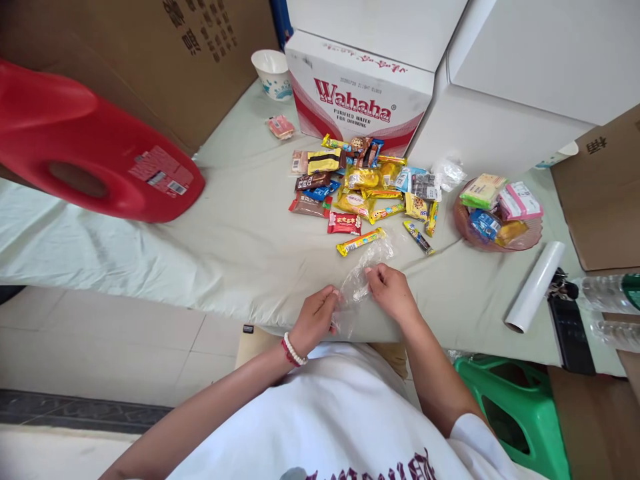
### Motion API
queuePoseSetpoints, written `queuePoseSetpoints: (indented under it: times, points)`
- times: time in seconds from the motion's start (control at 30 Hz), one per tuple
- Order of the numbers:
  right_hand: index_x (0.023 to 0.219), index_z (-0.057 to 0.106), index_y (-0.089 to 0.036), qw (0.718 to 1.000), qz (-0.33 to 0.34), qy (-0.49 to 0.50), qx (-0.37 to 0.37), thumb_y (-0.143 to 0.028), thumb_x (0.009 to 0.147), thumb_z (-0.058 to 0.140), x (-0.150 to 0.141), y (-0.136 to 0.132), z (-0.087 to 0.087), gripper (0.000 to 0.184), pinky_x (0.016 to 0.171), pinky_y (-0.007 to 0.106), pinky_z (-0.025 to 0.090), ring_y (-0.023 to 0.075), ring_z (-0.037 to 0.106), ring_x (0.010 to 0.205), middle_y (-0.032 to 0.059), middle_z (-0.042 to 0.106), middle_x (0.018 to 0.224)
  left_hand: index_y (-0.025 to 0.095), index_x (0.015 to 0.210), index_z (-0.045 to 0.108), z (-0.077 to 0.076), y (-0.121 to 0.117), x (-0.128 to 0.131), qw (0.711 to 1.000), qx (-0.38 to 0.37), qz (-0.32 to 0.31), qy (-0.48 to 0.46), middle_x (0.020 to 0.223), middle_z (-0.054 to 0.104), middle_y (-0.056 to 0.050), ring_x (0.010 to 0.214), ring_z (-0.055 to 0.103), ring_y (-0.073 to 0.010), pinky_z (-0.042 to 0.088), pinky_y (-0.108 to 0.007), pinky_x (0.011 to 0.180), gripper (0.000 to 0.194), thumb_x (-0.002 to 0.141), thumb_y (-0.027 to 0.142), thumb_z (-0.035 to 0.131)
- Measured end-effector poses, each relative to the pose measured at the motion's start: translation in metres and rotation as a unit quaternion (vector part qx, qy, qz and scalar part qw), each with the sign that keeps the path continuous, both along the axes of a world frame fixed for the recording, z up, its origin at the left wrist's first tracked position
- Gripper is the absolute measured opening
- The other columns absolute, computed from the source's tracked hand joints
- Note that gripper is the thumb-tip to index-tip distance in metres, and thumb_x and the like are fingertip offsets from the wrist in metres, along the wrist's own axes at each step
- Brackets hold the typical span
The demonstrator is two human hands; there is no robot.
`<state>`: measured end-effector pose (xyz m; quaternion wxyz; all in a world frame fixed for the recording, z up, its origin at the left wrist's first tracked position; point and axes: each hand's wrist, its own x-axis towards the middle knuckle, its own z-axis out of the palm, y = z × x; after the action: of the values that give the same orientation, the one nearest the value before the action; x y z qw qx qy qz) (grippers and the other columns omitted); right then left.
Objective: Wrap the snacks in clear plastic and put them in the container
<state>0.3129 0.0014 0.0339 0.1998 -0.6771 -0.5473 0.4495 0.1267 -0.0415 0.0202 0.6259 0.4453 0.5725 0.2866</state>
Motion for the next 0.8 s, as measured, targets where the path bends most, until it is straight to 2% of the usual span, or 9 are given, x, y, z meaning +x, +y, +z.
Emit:
queuePoseSetpoints:
  times: [0.1,0.2,0.27,0.4,0.53,0.67,0.73,0.8]
  points:
    - [0.063,0.053,-0.023,0.999,0.03,-0.017,-0.03,-0.066,0.095,0.047,-0.006,-0.003,0.002,0.054,0.055,0.028,0.04,0.0143,0.051,0.048,-0.0012,0.058,0.051,0.023,0.075,0.051,0.0,-0.002,0.003,0.999,0.026,-0.017,0.013,0.054,0.045,0.008,0.045,0.048,-0.0112,0.038,-0.025,0.051,0.023,0.091,0.039,0.048]
    - [0.065,0.054,-0.023,0.997,0.065,-0.011,-0.032,-0.061,0.091,0.056,-0.012,-0.006,0.001,0.046,0.052,0.027,0.037,0.014,0.05,0.051,-0.0015,0.059,0.053,0.022,0.077,0.054,0.0,-0.005,0.004,0.996,0.073,-0.036,0.041,0.058,0.05,0.007,0.051,0.048,-0.011,0.036,-0.025,0.055,0.016,0.089,0.034,0.051]
    - [0.069,0.055,-0.023,0.996,0.067,0.043,-0.047,-0.055,0.089,0.06,-0.014,-0.008,0.0,0.038,0.051,0.027,0.037,0.0134,0.049,0.049,-0.0029,0.058,0.054,0.023,0.078,0.052,-0.001,-0.006,0.004,0.994,0.086,-0.04,0.057,0.059,0.051,0.006,0.053,0.048,-0.0118,0.035,-0.025,0.056,0.017,0.091,0.033,0.048]
    - [0.076,0.056,-0.023,0.98,0.016,0.178,-0.09,-0.058,0.086,0.065,-0.008,-0.014,0.0,0.037,0.049,0.026,0.039,0.0121,0.05,0.051,-0.0026,0.062,0.065,0.024,0.081,0.048,-0.004,-0.004,0.001,0.994,0.081,-0.02,0.07,0.061,0.05,0.006,0.055,0.051,-0.0137,0.037,-0.026,0.058,0.018,0.094,0.035,0.043]
    - [0.081,0.058,-0.022,0.963,-0.046,0.251,-0.085,-0.061,0.08,0.074,0.007,-0.021,0.004,0.043,0.05,0.024,0.04,0.0106,0.051,0.055,-0.0006,0.066,0.075,0.025,0.085,0.045,-0.004,-0.002,-0.009,0.995,0.07,0.032,0.061,0.062,0.05,0.006,0.054,0.052,-0.0145,0.04,-0.027,0.057,0.019,0.097,0.039,0.04]
    - [0.08,0.06,-0.021,0.96,-0.078,0.259,-0.067,-0.063,0.08,0.076,0.021,-0.031,0.001,0.045,0.05,0.023,0.04,0.0104,0.051,0.058,0.0006,0.065,0.077,0.026,0.087,0.043,-0.001,0.001,-0.03,0.991,0.05,0.112,0.049,0.063,0.047,0.007,0.049,0.049,-0.0135,0.04,-0.027,0.052,0.021,0.097,0.044,0.042]
    - [0.08,0.06,-0.021,0.963,-0.079,0.249,-0.068,-0.063,0.08,0.076,0.025,-0.036,-0.003,0.045,0.05,0.023,0.041,0.0108,0.051,0.058,0.0007,0.065,0.076,0.026,0.088,0.044,0.0,0.002,-0.043,0.991,0.04,0.117,0.049,0.063,0.045,0.007,0.048,0.047,-0.0133,0.041,-0.026,0.05,0.022,0.096,0.046,0.043]
    - [0.079,0.059,-0.021,0.968,-0.07,0.232,-0.069,-0.064,0.082,0.073,0.026,-0.04,-0.008,0.046,0.051,0.024,0.042,0.0114,0.051,0.058,0.0008,0.064,0.074,0.025,0.087,0.045,0.0,0.002,-0.055,0.991,0.05,0.095,0.085,0.063,0.046,0.006,0.05,0.047,-0.014,0.042,-0.027,0.051,0.021,0.096,0.045,0.044]
